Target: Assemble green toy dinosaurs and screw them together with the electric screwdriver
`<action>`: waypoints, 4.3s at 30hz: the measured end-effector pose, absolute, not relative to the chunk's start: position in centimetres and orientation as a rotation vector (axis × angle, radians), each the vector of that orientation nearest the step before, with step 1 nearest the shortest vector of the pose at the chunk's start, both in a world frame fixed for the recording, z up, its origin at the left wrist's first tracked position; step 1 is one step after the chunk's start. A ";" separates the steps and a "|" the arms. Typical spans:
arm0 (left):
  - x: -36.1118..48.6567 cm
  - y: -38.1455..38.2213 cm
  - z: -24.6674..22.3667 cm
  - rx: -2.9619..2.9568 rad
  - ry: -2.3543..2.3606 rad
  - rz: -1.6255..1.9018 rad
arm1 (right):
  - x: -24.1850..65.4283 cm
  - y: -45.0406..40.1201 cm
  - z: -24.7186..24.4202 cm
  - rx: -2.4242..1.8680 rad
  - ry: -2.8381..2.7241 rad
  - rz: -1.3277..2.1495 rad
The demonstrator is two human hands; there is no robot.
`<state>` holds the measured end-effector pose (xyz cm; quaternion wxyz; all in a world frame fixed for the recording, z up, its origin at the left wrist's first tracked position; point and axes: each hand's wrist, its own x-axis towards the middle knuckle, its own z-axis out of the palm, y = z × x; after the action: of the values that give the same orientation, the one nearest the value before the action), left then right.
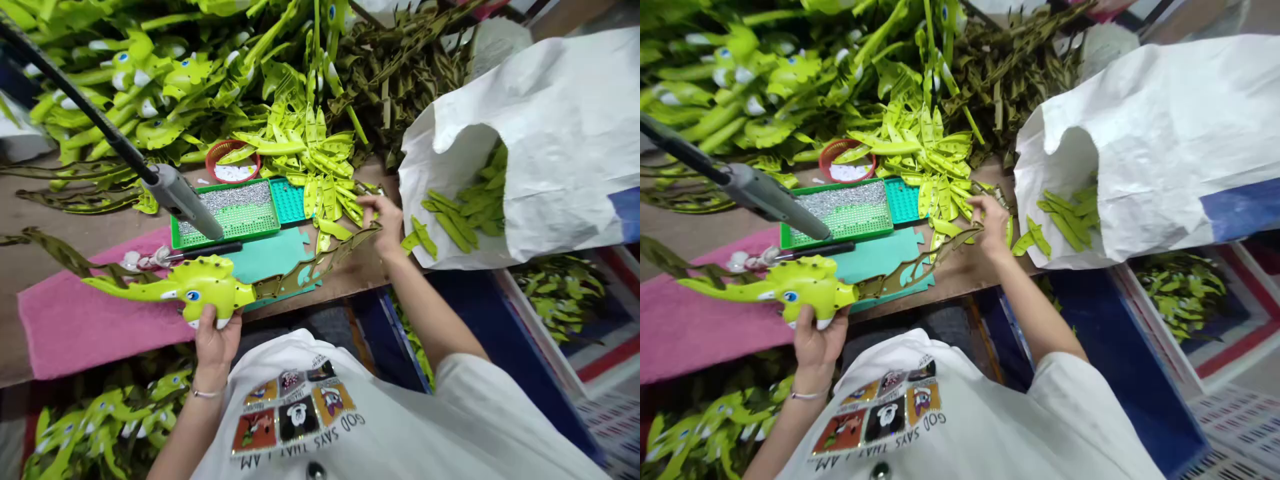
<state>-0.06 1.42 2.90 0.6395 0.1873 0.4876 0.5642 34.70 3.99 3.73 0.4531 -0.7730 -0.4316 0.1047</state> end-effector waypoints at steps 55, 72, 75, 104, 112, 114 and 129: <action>-1.4 -2.8 2.8 0.479 1.203 0.969 | 16.2 5.3 7.5 -1.663 -2.295 1.252; -1.1 4.7 4.1 2.919 0.838 0.143 | 34.4 0.8 0.4 -2.166 -1.580 0.184; -1.3 5.1 4.7 2.905 0.796 0.158 | 35.0 -0.3 0.3 -2.053 -1.484 0.118; -0.4 5.9 4.8 2.619 0.925 0.160 | 20.7 -1.3 -1.6 -1.176 -0.748 1.443; 0.0 5.7 5.7 2.614 0.928 0.114 | 20.7 -1.1 -2.3 -1.168 -0.695 1.415; 0.1 5.6 5.8 2.593 0.933 0.132 | 21.0 -1.1 -2.5 -1.178 -0.702 1.402; 1.1 5.5 7.1 2.638 0.957 -0.085 | 21.9 -0.6 -1.1 -1.109 -0.668 1.400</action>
<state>1.06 5.47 7.12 0.1663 0.9266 0.3361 -0.0297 21.94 -0.59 -1.07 0.5789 -0.4744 -0.2856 0.5986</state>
